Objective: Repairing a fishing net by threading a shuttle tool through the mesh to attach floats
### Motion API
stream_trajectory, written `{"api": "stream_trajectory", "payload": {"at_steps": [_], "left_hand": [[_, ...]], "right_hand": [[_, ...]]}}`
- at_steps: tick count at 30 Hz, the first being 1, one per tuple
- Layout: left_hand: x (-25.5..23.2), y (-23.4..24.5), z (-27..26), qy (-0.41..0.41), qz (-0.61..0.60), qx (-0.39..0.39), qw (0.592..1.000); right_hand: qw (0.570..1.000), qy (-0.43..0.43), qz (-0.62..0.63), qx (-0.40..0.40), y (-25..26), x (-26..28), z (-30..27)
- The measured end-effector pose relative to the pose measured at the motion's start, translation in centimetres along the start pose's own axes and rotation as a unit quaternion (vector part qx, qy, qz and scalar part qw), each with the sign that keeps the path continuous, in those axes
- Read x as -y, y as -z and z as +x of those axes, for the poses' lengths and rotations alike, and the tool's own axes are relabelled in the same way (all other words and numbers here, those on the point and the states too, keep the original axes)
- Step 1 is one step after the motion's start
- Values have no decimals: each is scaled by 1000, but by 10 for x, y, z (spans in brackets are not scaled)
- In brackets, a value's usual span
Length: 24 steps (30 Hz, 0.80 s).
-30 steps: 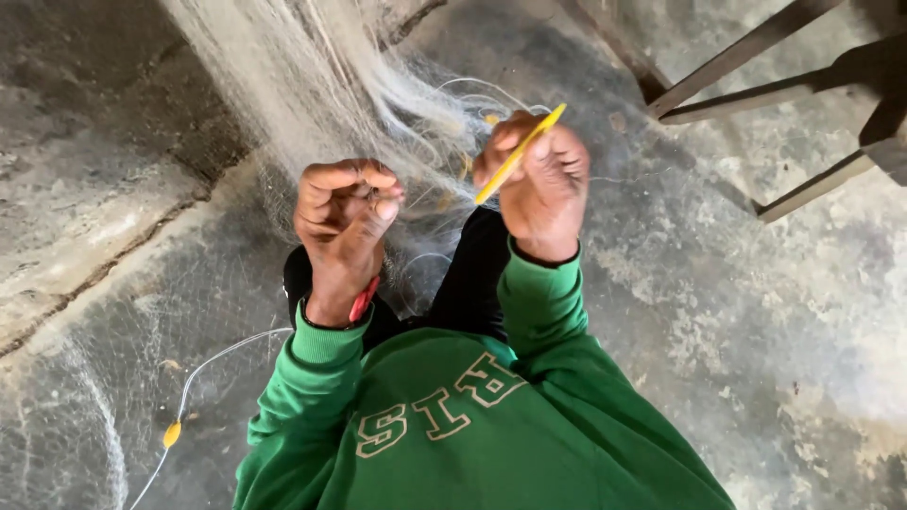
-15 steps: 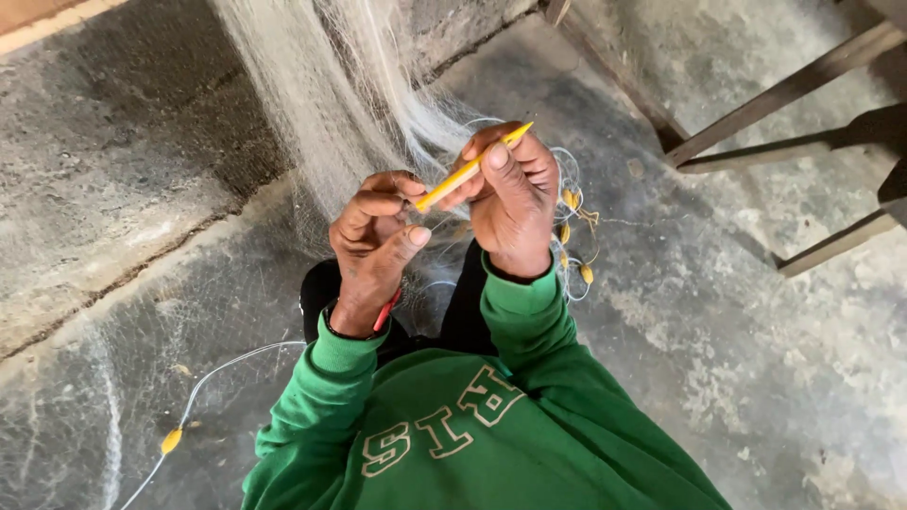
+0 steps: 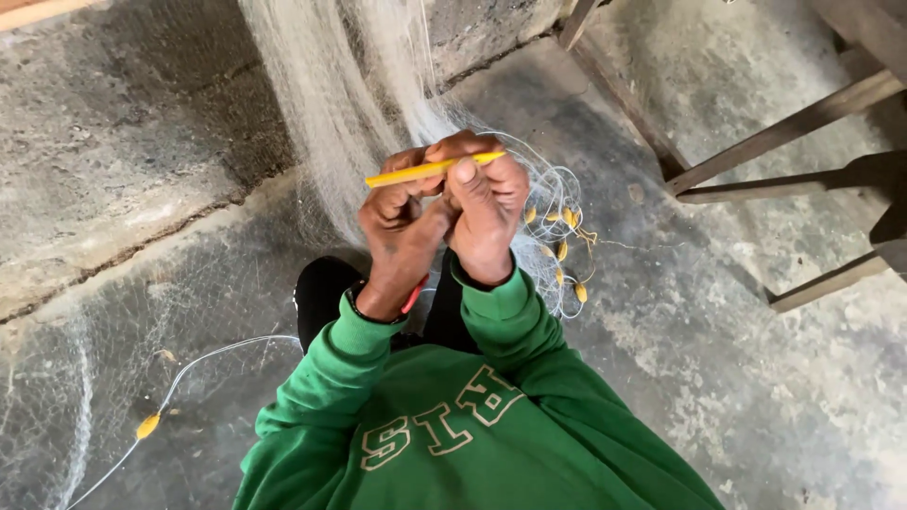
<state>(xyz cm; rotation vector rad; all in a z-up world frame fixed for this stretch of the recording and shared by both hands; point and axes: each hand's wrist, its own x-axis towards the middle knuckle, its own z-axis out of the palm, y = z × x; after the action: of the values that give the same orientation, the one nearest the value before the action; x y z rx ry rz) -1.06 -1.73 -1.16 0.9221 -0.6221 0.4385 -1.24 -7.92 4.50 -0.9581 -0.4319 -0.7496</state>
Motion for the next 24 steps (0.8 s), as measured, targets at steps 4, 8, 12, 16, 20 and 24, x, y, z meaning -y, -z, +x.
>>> {"api": "stream_trajectory", "payload": {"at_steps": [4, 8, 12, 16, 20, 24], "left_hand": [[-9, -10, 12, 2, 26, 1, 1000], [-17, -12, 23, 5, 76, 2, 997], [-17, -5, 27, 30, 105, 13, 994], [-32, -7, 31, 106, 138, 1, 985], [-32, 1, 30, 108, 117, -5, 987], [-33, -2, 27, 67, 155, 6, 986]], "right_hand": [[1000, 22, 18, -4, 4, -4, 5], [999, 24, 27, -26, 4, 1, 14], [988, -17, 146, -47, 20, -3, 22], [963, -148, 223, 8, 37, 2, 24], [931, -214, 293, 48, 39, -3, 25], [934, -195, 294, 46, 33, -4, 24]]}}
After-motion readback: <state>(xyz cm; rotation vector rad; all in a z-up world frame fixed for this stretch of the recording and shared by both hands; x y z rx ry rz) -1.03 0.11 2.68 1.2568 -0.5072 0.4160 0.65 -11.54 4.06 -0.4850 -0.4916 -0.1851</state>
